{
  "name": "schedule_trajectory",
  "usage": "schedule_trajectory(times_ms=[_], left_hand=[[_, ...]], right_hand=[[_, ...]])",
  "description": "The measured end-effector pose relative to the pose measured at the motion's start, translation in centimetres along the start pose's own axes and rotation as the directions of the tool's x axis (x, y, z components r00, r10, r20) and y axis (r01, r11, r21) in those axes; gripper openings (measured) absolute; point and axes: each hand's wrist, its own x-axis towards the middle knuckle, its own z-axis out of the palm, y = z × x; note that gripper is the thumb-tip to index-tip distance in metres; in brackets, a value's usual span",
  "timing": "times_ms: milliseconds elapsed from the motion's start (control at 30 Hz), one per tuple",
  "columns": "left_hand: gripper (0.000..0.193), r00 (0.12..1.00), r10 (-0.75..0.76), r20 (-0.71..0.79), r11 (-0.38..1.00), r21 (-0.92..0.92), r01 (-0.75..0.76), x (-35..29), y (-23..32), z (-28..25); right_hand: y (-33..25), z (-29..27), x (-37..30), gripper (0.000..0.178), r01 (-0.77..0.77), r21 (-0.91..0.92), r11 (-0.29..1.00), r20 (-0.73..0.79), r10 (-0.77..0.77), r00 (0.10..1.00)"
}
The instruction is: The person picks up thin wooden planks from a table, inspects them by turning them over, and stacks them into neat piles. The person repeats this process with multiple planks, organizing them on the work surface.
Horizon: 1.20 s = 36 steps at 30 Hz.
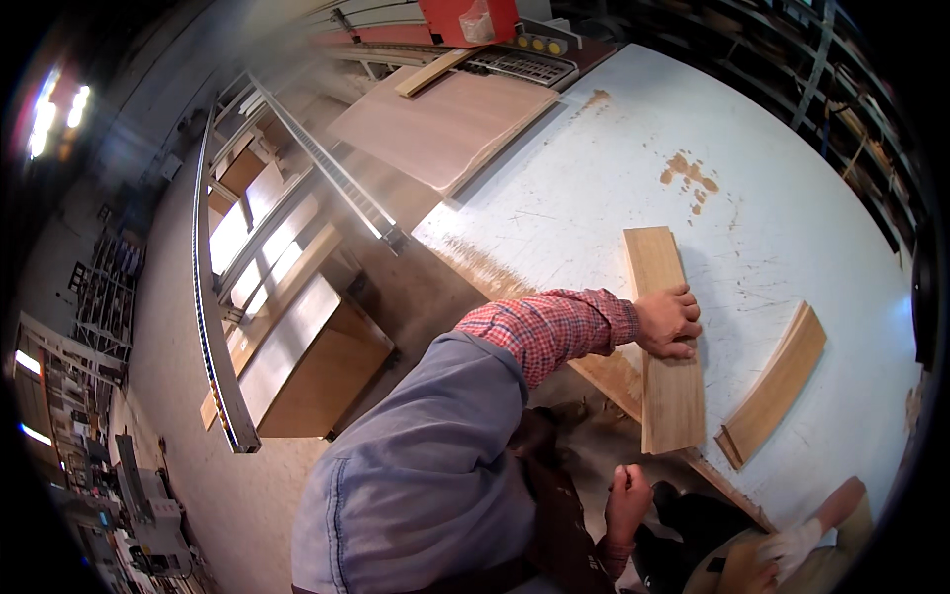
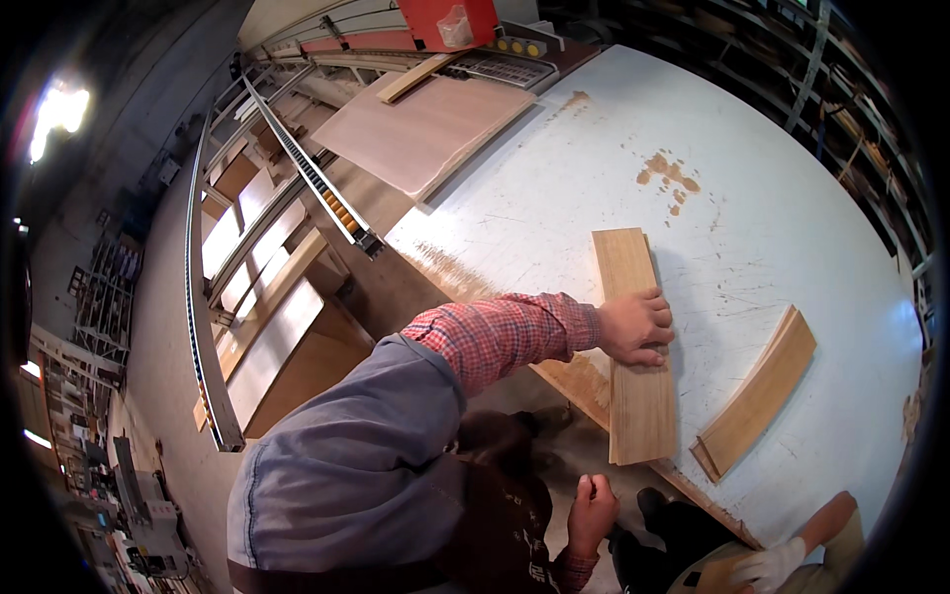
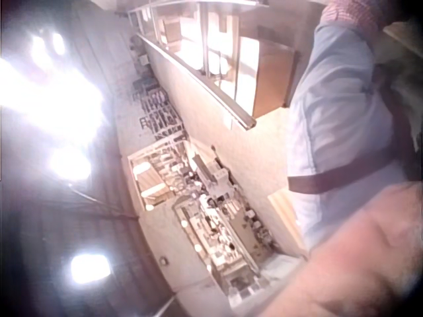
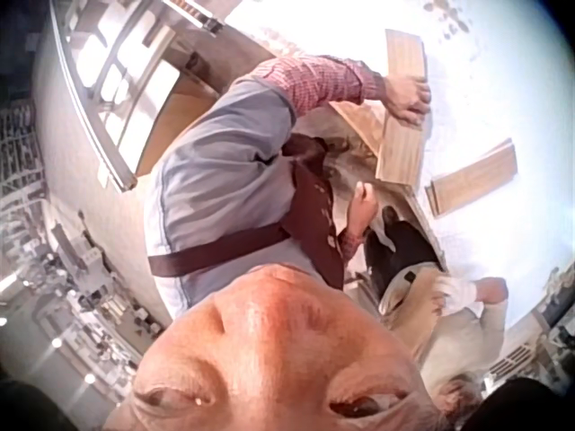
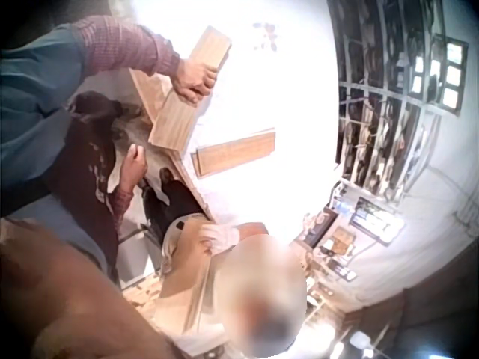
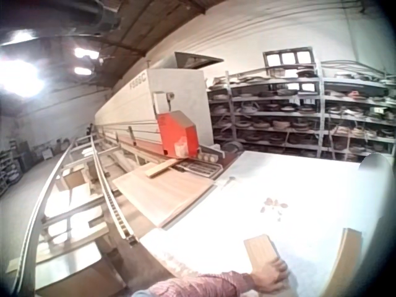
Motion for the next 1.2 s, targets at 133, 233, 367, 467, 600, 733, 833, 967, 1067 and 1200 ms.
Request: schedule_trajectory(times_ms=[133,233,367,467,600,733,833,967,1067,1200], left_hand=[[0.040,1.000,0.000,0.004,1.000,-0.005,0.000,-0.1,0.0,0.0],[0.040,1.000,0.002,0.000,1.000,-0.008,-0.002,-0.3,-0.1,0.1],[0.041,1.000,-0.009,0.019,1.000,-0.006,0.009,-0.1,0.0,0.2],[0.042,0.999,-0.024,0.048,1.000,-0.013,0.025,-0.2,-0.1,0.3],[0.043,0.997,-0.016,0.080,1.000,-0.008,0.017,0.0,-0.2,0.1],[0.042,0.996,-0.006,0.085,1.000,0.013,0.005,0.1,-0.3,0.3],[0.042,0.998,0.001,0.068,1.000,0.019,-0.003,0.1,-0.3,0.5],[0.042,0.998,0.008,0.056,1.000,0.016,-0.009,0.0,-0.2,0.5],[0.042,0.999,0.010,0.051,1.000,0.023,-0.011,-0.2,-0.3,0.6],[0.041,0.998,0.010,0.057,1.000,0.014,-0.011,-0.3,-0.5,0.5]], right_hand=[[0.1,0.1,0.0,0.024,0.001,0.014,1.000,0.004,-0.001,1.000],[0.1,0.1,0.0,0.024,-0.005,0.006,1.000,0.008,0.005,1.000],[0.4,0.1,0.0,0.024,-0.001,-0.004,1.000,0.003,0.001,1.000],[0.5,0.1,0.1,0.024,-0.009,-0.019,1.000,0.008,0.009,1.000],[1.0,0.1,0.2,0.025,-0.036,-0.032,0.999,0.006,0.036,0.999],[0.8,-0.3,0.1,0.026,-0.028,-0.026,0.999,0.002,0.028,1.000],[1.5,-0.2,-0.1,0.025,-0.032,-0.023,0.999,0.009,0.032,0.999],[1.8,-0.1,-0.3,0.026,-0.036,-0.027,0.999,0.024,0.036,0.999],[1.8,0.0,-0.5,0.026,-0.029,-0.031,0.999,0.044,0.030,0.999],[1.5,0.3,-0.7,0.028,-0.028,-0.033,0.999,0.049,0.029,0.998]])
